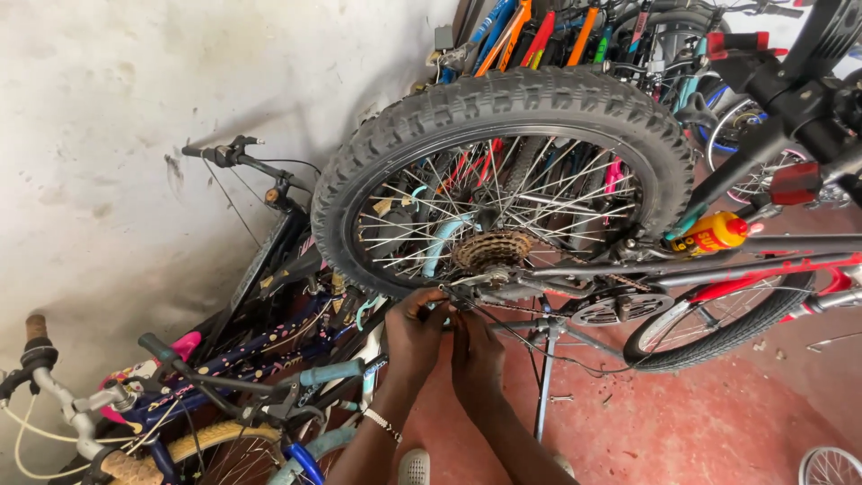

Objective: Adjusting the brake lever on a bicycle handlebar using tools from a toolbox

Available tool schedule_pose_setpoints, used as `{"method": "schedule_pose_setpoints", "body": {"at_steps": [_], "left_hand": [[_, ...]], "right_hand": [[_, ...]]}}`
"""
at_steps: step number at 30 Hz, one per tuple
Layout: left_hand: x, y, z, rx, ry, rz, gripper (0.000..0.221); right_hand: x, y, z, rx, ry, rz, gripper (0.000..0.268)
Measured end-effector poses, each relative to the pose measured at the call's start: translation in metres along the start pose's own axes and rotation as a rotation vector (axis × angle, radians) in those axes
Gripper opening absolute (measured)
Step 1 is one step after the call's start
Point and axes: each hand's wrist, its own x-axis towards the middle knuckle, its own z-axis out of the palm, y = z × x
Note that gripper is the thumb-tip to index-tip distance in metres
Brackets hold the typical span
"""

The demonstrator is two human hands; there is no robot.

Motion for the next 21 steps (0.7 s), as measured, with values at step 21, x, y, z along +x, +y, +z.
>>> {"method": "schedule_pose_setpoints", "body": {"at_steps": [21], "left_hand": [[-0.001, -0.045, 0.013, -0.097, -0.044, 0.085, 0.008]], "right_hand": [[-0.006, 0.002, -0.004, -0.233, 0.201, -0.035, 0.008]]}}
